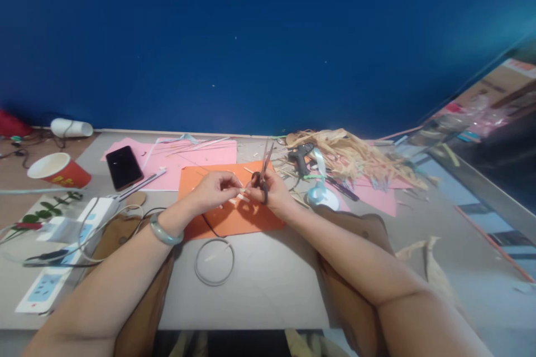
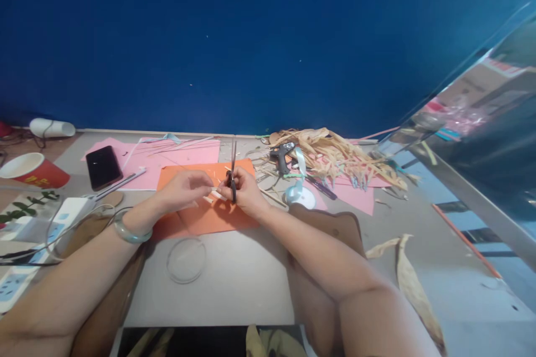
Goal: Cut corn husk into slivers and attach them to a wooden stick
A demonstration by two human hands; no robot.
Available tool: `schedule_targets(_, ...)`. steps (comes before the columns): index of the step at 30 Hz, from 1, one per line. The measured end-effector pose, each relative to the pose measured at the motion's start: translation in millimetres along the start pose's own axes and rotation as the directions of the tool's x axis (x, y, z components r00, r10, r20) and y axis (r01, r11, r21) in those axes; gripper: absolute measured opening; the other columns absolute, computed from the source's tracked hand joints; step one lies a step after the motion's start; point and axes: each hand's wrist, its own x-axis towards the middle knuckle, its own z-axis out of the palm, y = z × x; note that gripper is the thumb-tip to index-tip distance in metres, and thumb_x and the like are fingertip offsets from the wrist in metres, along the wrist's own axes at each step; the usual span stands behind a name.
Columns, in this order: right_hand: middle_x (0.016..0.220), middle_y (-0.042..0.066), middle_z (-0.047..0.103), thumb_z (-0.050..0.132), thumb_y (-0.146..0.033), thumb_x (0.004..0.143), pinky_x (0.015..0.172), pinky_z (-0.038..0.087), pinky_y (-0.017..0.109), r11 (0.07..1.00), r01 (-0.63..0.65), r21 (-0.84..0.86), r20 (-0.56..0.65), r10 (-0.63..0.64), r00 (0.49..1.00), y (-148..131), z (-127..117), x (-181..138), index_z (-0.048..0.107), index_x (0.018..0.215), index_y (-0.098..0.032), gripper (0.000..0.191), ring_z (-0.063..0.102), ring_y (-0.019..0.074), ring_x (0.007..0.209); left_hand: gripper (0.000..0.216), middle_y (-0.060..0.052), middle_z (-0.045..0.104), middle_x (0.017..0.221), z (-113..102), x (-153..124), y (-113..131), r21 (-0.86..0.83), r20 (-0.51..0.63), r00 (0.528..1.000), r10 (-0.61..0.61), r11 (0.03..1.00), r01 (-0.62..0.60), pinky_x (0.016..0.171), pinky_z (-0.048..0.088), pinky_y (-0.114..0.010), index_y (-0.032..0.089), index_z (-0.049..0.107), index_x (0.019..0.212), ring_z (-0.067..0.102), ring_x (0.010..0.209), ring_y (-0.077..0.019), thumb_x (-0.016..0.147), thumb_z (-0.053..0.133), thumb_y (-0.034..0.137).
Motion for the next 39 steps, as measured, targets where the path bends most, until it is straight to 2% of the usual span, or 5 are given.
schedule_targets(4,0.068,-0.003,0.061,0.077,-0.033,0.059,0.055,0.042,0.023,1.000,-0.021,0.009,0.004,0.021,1.000,-0.8,1.6,-1.1,0.044,0.076,-0.019,0.040,0.053,0.0090,0.057,0.015,0.001,0.057,0.061,0.0,2.1,-2.6,-0.147,-0.042,0.997,-0.060,0.988,0.054,0.037,0.036,-0.017,0.016,0.061,0.079,0.051,0.047,-0.0093,0.069,0.064,0.028)
schedule_targets(10,0.064,-0.005,0.057,0.079,-0.034,0.057,0.057,0.043,0.024,0.999,-0.035,0.015,-0.009,0.035,0.999,-2.4,4.7,-3.3,0.044,0.074,-0.019,0.042,0.051,0.0083,0.056,0.023,-0.001,0.062,0.066,1.2,4.7,-5.5,-0.432,-0.020,1.000,-0.021,0.902,0.010,0.053,0.046,-0.021,0.015,0.059,0.077,0.058,0.057,-0.0104,0.063,0.072,0.027)
schedule_targets(20,0.060,-0.006,0.052,0.077,-0.044,0.058,0.052,0.037,0.023,0.996,-0.079,-0.041,0.036,0.081,0.996,2.8,3.7,-1.0,0.041,0.075,-0.020,0.047,0.050,0.0099,0.054,0.024,-0.002,0.062,0.062,1.4,1.1,-0.8,-0.489,-0.083,0.995,-0.058,0.872,0.010,0.048,0.047,-0.022,0.015,0.059,0.072,0.060,0.053,-0.0123,0.065,0.072,0.034)
schedule_targets(28,0.062,-0.004,0.052,0.069,-0.051,0.067,0.052,0.033,0.022,0.953,-0.123,-0.278,0.197,0.182,0.963,2.4,4.7,-5.3,0.043,0.075,-0.018,0.043,0.047,0.0099,0.056,0.018,-0.001,0.062,0.056,-6.6,-1.6,7.8,-0.434,-0.190,0.981,-0.037,0.900,-0.050,0.048,0.045,-0.020,0.015,0.059,0.070,0.056,0.047,-0.0098,0.070,0.066,0.032)
schedule_targets(39,0.055,-0.005,0.052,0.070,-0.053,0.064,0.045,0.031,0.020,0.962,-0.159,-0.221,0.241,0.212,0.947,-3.5,7.2,-7.1,0.041,0.068,-0.018,0.046,0.046,0.0079,0.048,0.017,0.002,0.056,0.051,-6.6,-4.4,12.0,-0.354,-0.186,0.982,-0.027,0.934,-0.041,0.042,0.039,-0.019,0.015,0.055,0.063,0.049,0.042,-0.0080,0.069,0.064,0.029)
